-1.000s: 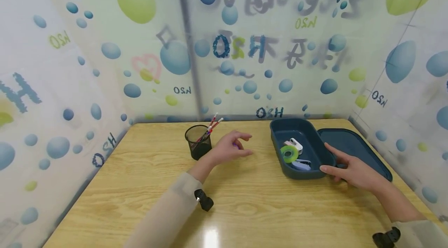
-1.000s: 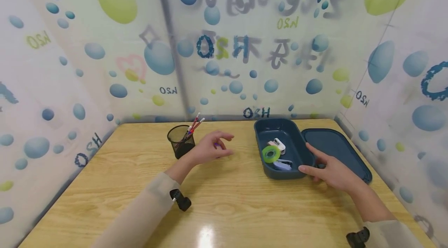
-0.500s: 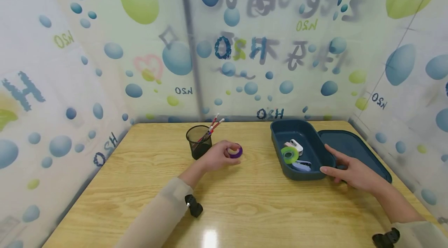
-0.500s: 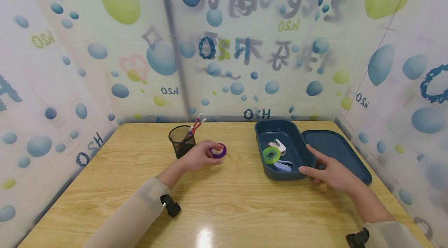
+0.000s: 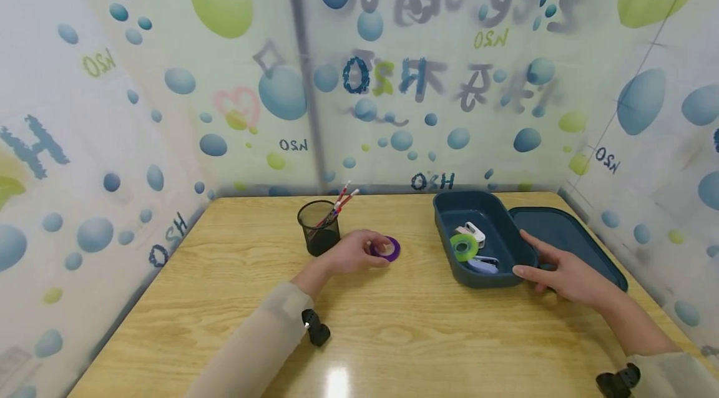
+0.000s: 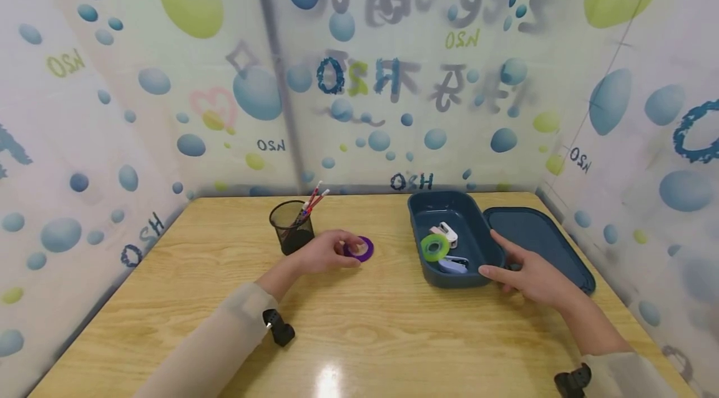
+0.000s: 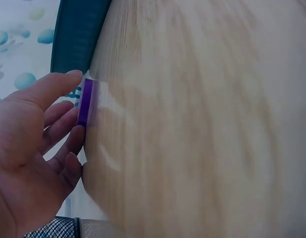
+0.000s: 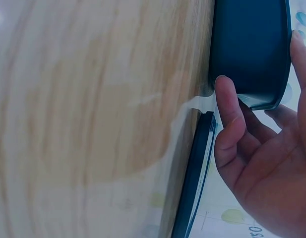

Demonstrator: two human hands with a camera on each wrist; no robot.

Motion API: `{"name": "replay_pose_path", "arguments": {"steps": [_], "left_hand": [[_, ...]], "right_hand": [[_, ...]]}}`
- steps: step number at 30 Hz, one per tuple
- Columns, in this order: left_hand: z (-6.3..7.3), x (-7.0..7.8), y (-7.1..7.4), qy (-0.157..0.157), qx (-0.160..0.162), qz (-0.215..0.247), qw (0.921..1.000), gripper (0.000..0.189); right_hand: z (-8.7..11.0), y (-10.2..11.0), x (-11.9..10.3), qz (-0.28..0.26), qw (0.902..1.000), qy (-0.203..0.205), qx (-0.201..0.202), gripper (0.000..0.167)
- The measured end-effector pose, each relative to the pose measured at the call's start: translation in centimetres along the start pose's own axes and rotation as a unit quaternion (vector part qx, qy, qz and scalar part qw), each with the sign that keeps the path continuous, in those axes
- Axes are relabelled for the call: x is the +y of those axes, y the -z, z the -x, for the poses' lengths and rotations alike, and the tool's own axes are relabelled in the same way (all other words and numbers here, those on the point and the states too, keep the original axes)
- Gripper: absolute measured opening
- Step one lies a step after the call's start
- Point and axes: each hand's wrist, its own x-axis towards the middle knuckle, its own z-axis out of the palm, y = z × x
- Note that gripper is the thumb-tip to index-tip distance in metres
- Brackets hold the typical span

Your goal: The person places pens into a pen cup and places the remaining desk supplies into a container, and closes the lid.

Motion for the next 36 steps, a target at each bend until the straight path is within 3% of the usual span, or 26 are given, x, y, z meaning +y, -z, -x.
{"name": "replay_pose_path", "arguments": {"steps": [5, 11, 16, 23, 36], "left_hand": [[0.0, 0.4, -0.1, -0.007, -0.024, 0.031, 0.9992, 0.042], [-0.2, 0.5, -0.2, -0.003, -0.010, 0.049, 0.9987, 0.049], [-1.0, 0.5, -0.5, 0.013, 0.005, 0.010, 0.9998, 0.068], [-2.2, 0.3, -0.9, 0.036, -0.003, -0.051, 0.9981, 0.076], [-2.5, 0.5, -0.8, 0.046, -0.014, -0.040, 0.9980, 0.071]], "right_hand": [[0.0, -0.1, -0.1, -0.001, 1.0000, 0.007, 0.001, 0.100], [0.1, 0.0, -0.2, -0.004, 1.0000, 0.006, -0.002, 0.100], [0.1, 0.1, -0.1, -0.004, 1.0000, 0.007, -0.003, 0.100], [0.1, 0.0, 0.1, -0.005, 1.0000, 0.008, -0.003, 0.098], [0.2, 0.0, -0.2, -0.008, 0.9999, 0.009, -0.001, 0.099]]}}
